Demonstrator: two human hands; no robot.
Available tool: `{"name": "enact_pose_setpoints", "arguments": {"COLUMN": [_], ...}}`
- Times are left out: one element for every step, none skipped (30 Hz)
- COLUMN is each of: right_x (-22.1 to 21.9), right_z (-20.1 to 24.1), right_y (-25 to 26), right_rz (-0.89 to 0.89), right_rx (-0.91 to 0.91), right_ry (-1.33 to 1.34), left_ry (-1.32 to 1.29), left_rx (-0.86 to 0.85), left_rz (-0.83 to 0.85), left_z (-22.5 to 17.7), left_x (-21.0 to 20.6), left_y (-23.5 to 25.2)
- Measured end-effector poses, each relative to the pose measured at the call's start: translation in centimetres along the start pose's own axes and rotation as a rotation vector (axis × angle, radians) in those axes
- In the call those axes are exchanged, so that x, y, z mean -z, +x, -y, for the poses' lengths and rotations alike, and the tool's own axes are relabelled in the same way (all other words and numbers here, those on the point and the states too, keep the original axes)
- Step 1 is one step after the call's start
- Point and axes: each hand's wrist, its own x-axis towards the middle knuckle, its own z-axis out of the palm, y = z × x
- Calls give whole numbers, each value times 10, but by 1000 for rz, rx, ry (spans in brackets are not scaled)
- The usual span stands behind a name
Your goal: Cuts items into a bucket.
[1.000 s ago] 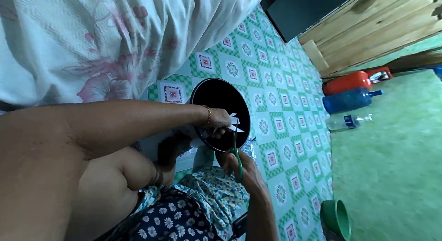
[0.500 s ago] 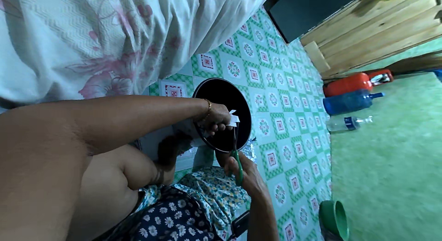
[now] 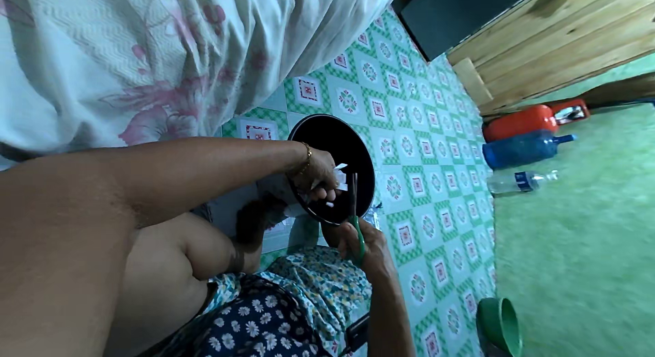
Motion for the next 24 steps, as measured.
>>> {"name": "enact_pose_setpoints", "arguments": {"right_x": [3, 6, 8, 9, 10, 11, 10, 10, 8, 8, 7, 6, 6, 5, 5, 5, 5, 5, 4, 4, 4, 4, 4, 3], "right_z": [-1, -2, -2, -2, -2, -2, 0, 2, 3, 3, 3, 3, 2, 1, 0, -2, -2, -2, -2, -3, -4, -5, -5, -6], "right_y": [-2, -4, -6, -8, -9, -10, -10, -9, -8, -7, -6, -5, -5, -5, -5, -6, -6, -6, -6, -5, -4, -3, -1, 1], "right_rz": [31, 58, 86, 112, 129, 139, 149, 156, 160, 159, 150, 134, 120, 103, 82, 64, 52, 44, 37, 36, 39, 47, 51, 50], "right_rx": [1, 16, 25, 29, 29, 24, 13, 4, 1, -1, 6, 25, 44, 67, 88, 100, 103, 100, 95, 91, 90, 85, 77, 74], "right_ry": [-62, -131, -184, -227, -269, -307, -334, -357, -377, -389, -397, -404, -400, -389, -368, -338, -307, -275, -251, -238, -227, -214, -197, -174], "left_ry": [-3, 1, 7, 12, 12, 11, 19, 37, 54, 55, 57, 61, 61, 59, 47, 35, 30, 21, 8, -9, -27, -33, -24, 2], "left_rx": [-4, -8, -8, -7, -5, 2, 11, 24, 38, 52, 57, 57, 52, 52, 53, 55, 57, 55, 55, 56, 59, 60, 67, 77], "left_rz": [-1, 5, 10, 21, 39, 56, 69, 81, 93, 100, 109, 126, 141, 150, 155, 160, 164, 165, 162, 153, 138, 130, 122, 116], "left_z": [0, -1, -1, -2, -3, -4, -4, -5, -5, -5, -5, -4, -3, -3, -3, -4, -4, -4, -3, -2, -2, -2, -2, -3], "left_x": [2, 2, 2, 1, 0, -2, -5, -7, -9, -12, -12, -12, -10, -9, -9, -9, -9, -9, -8, -8, -8, -7, -5, -3], "left_y": [-1, -2, -3, -4, -5, -6, -7, -8, -9, -10, -10, -10, -10, -9, -8, -9, -9, -9, -8, -7, -8, -7, -7, -8]}}
